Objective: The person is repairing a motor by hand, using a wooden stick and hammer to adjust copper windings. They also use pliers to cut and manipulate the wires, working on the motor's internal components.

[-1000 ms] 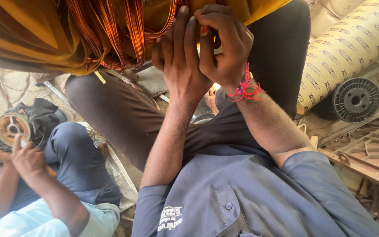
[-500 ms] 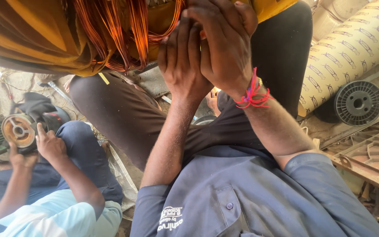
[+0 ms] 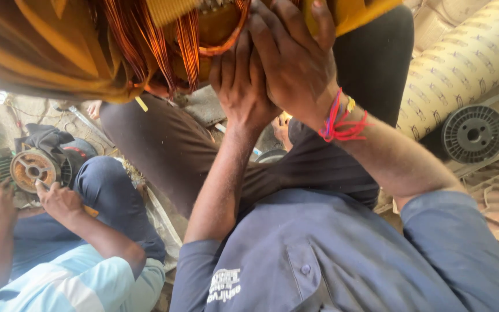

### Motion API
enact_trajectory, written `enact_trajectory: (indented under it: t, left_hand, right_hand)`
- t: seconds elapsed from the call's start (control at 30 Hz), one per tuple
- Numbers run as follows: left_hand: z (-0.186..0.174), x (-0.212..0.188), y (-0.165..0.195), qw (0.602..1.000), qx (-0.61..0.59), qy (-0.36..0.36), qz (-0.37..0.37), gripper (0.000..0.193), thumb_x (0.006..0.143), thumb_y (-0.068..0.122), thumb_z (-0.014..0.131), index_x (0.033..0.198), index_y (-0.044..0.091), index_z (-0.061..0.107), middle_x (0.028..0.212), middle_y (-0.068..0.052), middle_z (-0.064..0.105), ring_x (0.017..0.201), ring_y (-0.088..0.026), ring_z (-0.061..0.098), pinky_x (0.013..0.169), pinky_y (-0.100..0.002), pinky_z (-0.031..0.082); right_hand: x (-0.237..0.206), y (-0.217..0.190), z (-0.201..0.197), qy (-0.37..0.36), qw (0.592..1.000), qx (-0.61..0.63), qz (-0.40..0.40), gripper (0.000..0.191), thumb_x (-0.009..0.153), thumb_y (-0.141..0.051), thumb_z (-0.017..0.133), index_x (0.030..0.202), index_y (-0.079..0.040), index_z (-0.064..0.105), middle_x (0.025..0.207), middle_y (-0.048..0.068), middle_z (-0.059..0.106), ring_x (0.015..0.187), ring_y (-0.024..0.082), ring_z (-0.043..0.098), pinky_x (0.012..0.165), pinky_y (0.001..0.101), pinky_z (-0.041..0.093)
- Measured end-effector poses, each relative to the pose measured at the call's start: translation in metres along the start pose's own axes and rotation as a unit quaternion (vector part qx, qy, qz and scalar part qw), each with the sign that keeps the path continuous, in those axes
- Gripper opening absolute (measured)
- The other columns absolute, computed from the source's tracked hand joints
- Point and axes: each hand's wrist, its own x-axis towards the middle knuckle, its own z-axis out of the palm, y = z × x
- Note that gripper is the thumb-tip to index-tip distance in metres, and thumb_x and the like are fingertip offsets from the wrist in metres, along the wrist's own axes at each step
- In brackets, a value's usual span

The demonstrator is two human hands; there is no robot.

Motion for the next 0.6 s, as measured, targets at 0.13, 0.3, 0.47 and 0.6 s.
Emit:
enact_trajectory:
  t: [0.13, 0.3, 0.47, 0.6]
  left_hand:
    - [0.001, -0.005, 0.002, 1.000, -0.002, 0.009, 0.002, 0.053, 0.098, 0.028, 0.070, 0.139, -0.003, 0.056, 0.144, -0.021, 0.056, 0.134, -0.036, 0.055, 0.119, -0.052, 0.035]
    - [-0.004, -0.014, 0.000, 0.997, -0.060, 0.040, 0.012, 0.036, 0.097, 0.012, 0.068, 0.128, -0.002, 0.060, 0.139, -0.021, 0.062, 0.137, -0.038, 0.056, 0.122, -0.053, 0.036]
    - [-0.010, -0.012, 0.003, 0.987, -0.089, 0.129, 0.039, 0.021, 0.099, -0.002, 0.062, 0.120, -0.001, 0.064, 0.129, -0.013, 0.068, 0.127, -0.034, 0.064, 0.113, -0.047, 0.051]
    - [-0.018, -0.011, 0.005, 0.985, -0.048, 0.162, 0.028, 0.021, 0.097, -0.004, 0.059, 0.116, 0.000, 0.065, 0.121, -0.015, 0.069, 0.115, -0.033, 0.068, 0.100, -0.044, 0.054]
  right_hand:
    - [-0.005, -0.001, 0.000, 0.016, 0.999, 0.021, 0.021, 0.039, 0.106, -0.017, 0.051, 0.141, 0.000, 0.058, 0.145, 0.009, 0.062, 0.141, 0.021, 0.050, 0.124, 0.0465, 0.013]
    - [-0.014, -0.005, 0.002, 0.000, 0.995, 0.090, 0.048, 0.042, 0.100, -0.014, 0.055, 0.141, -0.001, 0.059, 0.145, 0.008, 0.061, 0.141, 0.022, 0.049, 0.122, 0.0460, 0.017]
    - [-0.016, -0.002, 0.006, 0.013, 0.990, 0.124, 0.061, 0.046, 0.096, -0.015, 0.060, 0.141, -0.001, 0.059, 0.148, 0.009, 0.058, 0.148, 0.024, 0.046, 0.125, 0.0475, 0.016]
    - [-0.020, 0.002, 0.014, -0.005, 0.991, 0.114, 0.068, 0.051, 0.094, -0.012, 0.061, 0.144, -0.001, 0.060, 0.152, 0.008, 0.055, 0.150, 0.026, 0.043, 0.127, 0.0527, 0.009]
